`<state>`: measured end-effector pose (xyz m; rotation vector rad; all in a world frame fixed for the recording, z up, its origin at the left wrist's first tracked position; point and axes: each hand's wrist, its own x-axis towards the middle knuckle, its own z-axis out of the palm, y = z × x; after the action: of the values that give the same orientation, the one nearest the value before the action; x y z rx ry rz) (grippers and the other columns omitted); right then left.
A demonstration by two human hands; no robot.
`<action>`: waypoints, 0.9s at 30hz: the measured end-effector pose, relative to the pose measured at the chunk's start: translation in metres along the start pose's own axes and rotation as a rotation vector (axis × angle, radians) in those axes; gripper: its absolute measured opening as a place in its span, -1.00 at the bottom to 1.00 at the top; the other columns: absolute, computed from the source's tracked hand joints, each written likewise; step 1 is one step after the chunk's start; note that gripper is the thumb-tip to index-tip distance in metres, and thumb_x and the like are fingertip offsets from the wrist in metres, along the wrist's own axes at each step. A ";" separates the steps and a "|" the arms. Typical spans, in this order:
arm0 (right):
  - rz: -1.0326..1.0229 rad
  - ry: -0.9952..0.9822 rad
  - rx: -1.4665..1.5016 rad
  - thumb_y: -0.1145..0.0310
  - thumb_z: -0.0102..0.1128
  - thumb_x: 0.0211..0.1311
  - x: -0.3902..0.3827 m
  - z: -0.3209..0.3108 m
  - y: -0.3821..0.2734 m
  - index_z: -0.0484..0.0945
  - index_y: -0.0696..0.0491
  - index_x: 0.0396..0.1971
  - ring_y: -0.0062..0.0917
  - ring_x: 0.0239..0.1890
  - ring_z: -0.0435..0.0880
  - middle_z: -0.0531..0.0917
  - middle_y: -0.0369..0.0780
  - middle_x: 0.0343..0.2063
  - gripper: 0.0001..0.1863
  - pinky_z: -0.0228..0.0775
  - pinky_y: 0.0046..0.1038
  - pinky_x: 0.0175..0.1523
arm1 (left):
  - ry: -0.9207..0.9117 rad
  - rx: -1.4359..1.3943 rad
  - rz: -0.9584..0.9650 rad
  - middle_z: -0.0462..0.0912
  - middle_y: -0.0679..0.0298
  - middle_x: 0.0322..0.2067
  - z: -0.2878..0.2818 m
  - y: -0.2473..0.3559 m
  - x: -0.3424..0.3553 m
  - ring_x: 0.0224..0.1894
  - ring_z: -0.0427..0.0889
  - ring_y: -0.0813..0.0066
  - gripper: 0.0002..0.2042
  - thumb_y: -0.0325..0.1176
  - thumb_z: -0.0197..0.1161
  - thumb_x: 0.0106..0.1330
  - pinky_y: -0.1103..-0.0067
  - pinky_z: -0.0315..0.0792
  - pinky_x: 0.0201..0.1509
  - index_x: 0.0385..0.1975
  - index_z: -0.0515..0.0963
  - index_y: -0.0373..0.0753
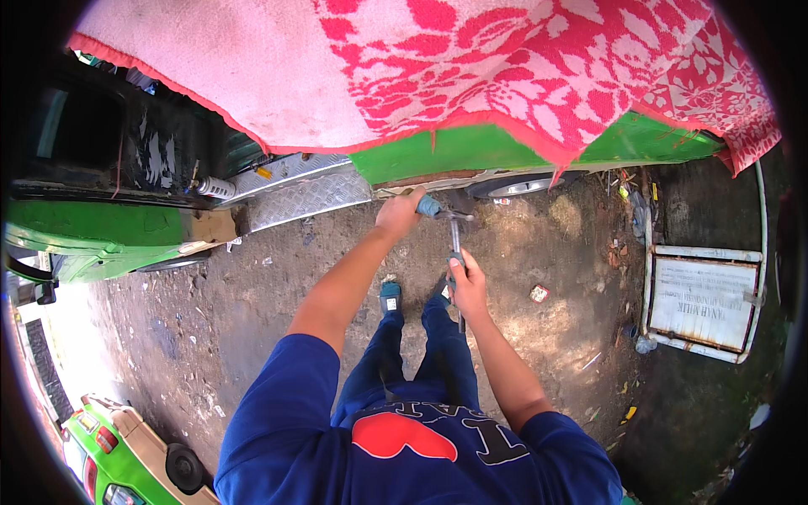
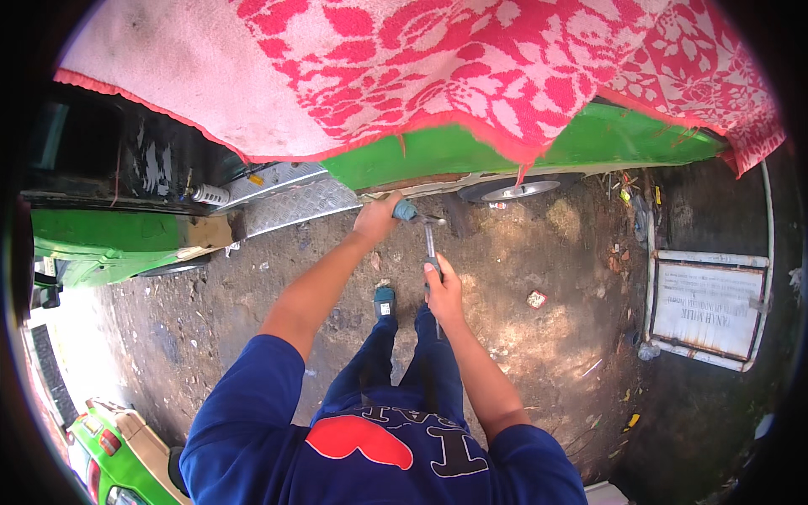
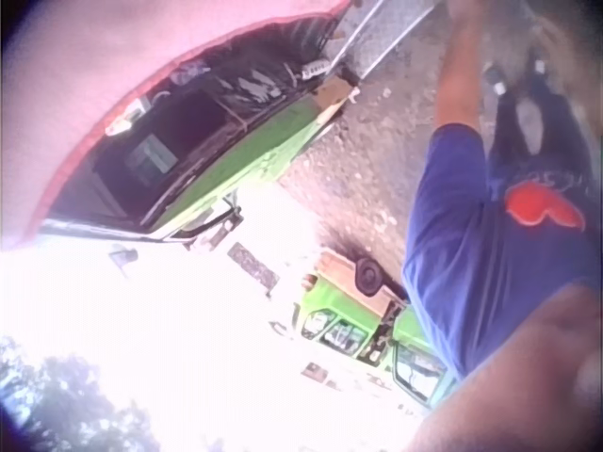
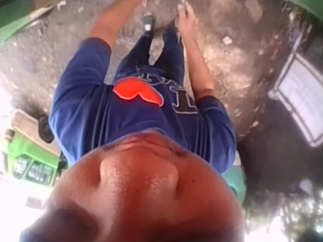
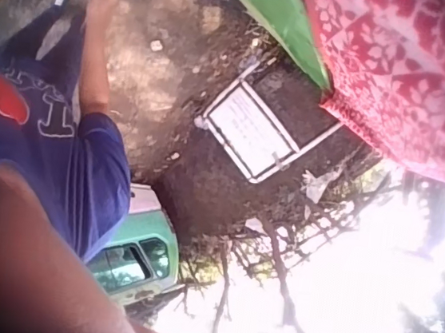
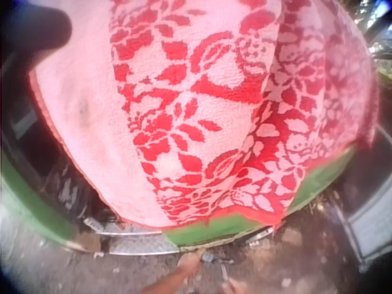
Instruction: The person uses a hammer to repeatedly strike a small metal object held against the side of a green vehicle. The person holds the object with the left hand and strikes it with the right hand throughout the clip.
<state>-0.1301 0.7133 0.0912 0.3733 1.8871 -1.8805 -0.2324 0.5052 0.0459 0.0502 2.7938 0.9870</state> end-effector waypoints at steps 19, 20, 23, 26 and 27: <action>0.016 -0.005 0.244 0.24 0.03 0.45 0.004 -0.028 -0.015 0.43 0.03 0.16 -0.67 -0.78 0.40 0.52 -0.30 -0.56 -0.63 0.20 -0.58 -0.72 | -0.023 0.164 0.124 0.63 0.08 -0.23 0.010 0.004 -0.004 -0.11 0.63 0.02 -0.64 -0.38 0.33 0.07 0.18 0.51 -0.13 -0.13 0.40 -0.12; 0.010 -0.009 0.220 0.24 0.03 0.44 0.003 -0.028 -0.014 0.43 0.03 0.16 -0.67 -0.77 0.40 0.52 -0.30 -0.56 -0.63 0.20 -0.59 -0.71 | -0.015 0.133 0.089 0.63 0.06 -0.23 0.007 0.005 -0.004 -0.11 0.63 0.00 -0.63 -0.39 0.34 0.06 0.17 0.49 -0.13 -0.12 0.40 -0.11; 0.001 -0.008 0.107 0.24 0.07 0.43 0.000 -0.024 -0.016 0.44 0.04 0.16 -0.68 -0.74 0.41 0.52 -0.31 -0.55 -0.61 0.23 -0.61 -0.67 | 0.001 0.006 -0.024 0.63 0.01 -0.26 -0.004 0.006 -0.009 -0.14 0.61 -0.07 -0.61 -0.40 0.34 0.04 0.14 0.46 -0.11 -0.11 0.42 -0.09; -0.044 -0.007 -0.121 0.24 0.12 0.39 0.001 -0.017 -0.018 0.47 0.09 0.14 -0.65 -0.66 0.46 0.57 -0.30 -0.51 -0.60 0.32 -0.56 -0.55 | 0.086 -0.119 -0.064 0.63 -0.01 -0.21 -0.005 -0.008 -0.017 -0.09 0.59 -0.10 -0.58 -0.44 0.33 0.04 0.16 0.48 -0.09 -0.06 0.43 -0.08; -0.093 -0.021 -0.213 0.25 0.14 0.38 0.004 -0.014 -0.015 0.47 0.10 0.13 -0.63 -0.62 0.49 0.59 -0.28 -0.48 -0.60 0.35 -0.54 -0.49 | 0.127 -0.158 -0.064 0.63 -0.01 -0.17 -0.003 -0.014 -0.022 -0.06 0.59 -0.09 -0.57 -0.45 0.32 0.04 0.18 0.49 -0.09 -0.04 0.43 -0.07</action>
<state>-0.1423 0.7264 0.1018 0.1984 2.0980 -1.7103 -0.2114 0.4901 0.0429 -0.1266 2.7981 1.2315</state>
